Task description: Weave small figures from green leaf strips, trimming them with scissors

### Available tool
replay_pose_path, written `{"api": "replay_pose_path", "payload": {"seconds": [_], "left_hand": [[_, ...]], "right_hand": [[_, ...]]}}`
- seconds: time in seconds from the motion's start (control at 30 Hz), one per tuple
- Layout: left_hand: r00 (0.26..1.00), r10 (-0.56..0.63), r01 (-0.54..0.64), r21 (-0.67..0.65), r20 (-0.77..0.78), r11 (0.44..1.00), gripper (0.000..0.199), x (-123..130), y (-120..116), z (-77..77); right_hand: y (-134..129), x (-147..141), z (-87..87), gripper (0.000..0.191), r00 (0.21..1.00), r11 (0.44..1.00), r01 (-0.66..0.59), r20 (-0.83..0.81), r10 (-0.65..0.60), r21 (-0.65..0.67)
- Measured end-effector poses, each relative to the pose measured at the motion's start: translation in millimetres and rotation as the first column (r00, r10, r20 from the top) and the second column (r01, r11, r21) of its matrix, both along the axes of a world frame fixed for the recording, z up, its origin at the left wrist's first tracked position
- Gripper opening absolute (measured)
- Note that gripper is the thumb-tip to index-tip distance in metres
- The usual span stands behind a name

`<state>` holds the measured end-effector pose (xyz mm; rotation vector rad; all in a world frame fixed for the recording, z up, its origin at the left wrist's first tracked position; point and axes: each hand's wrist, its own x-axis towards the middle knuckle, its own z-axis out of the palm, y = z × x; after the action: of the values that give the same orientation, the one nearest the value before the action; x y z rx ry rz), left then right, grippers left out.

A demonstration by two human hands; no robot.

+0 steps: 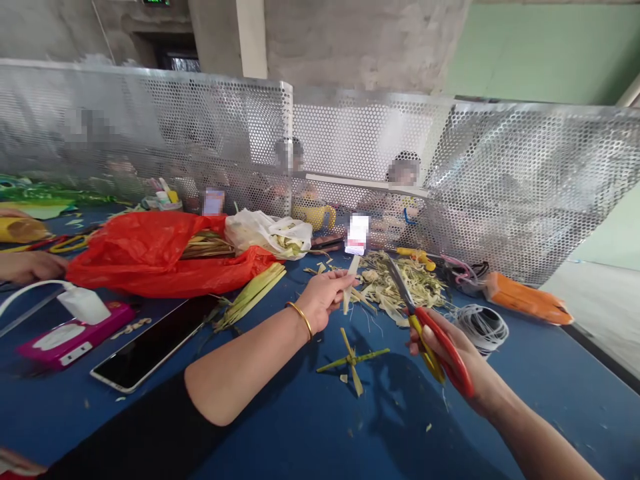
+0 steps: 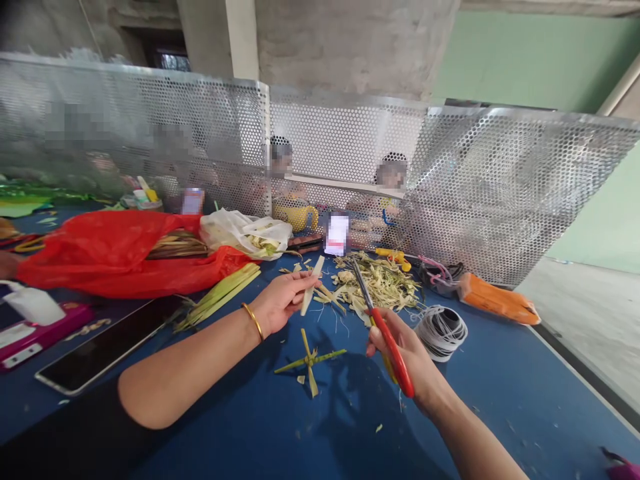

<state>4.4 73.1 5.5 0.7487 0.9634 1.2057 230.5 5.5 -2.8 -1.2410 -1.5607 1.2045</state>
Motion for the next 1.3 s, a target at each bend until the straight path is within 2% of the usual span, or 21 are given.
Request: {"api": "replay_pose_path", "payload": {"seconds": [0.17,0.47,0.7,0.93,1.13,1.3], "left_hand": [[0.992,-0.030,0.032,-0.015,0.125,0.999,0.021,-1.1,-0.7,0.6],[0.997,0.074,-0.075,0.047,0.023,0.996,0.029,0.7,-2.2,-0.1],[0.987,0.163,-0.161,0.125,-0.009,0.979,0.030,0.8,0.9,-2.8],[0.967,0.254,-0.251,0.080,-0.029,0.965,0.021,1.1,0.1,-3.3],[0.945,0.322,-0.325,0.041,0.056,0.945,0.019,4.2,-2.3,-5.8],[0.928,0.358,-0.355,-0.050,0.108,0.934,0.014,13.2,-7.8,-12.0]], "right_hand": [[1.4,-2.8,-1.8,0.054,0.999,1.000,-0.013,0.032,0.012,0.025],[-4.9,-12.7,10.8,0.063,0.990,1.000,0.005,0.142,-0.006,0.002],[-4.7,-13.4,10.9,0.062,0.986,1.000,0.013,0.165,-0.014,0.009],[-6.1,-16.1,13.0,0.067,0.985,0.999,0.033,0.168,-0.033,0.004],[-7.3,-16.5,12.0,0.064,0.987,0.999,-0.040,0.153,0.040,-0.007],[-7.8,-16.1,8.6,0.060,0.986,0.998,-0.060,0.156,0.061,-0.014]]}}
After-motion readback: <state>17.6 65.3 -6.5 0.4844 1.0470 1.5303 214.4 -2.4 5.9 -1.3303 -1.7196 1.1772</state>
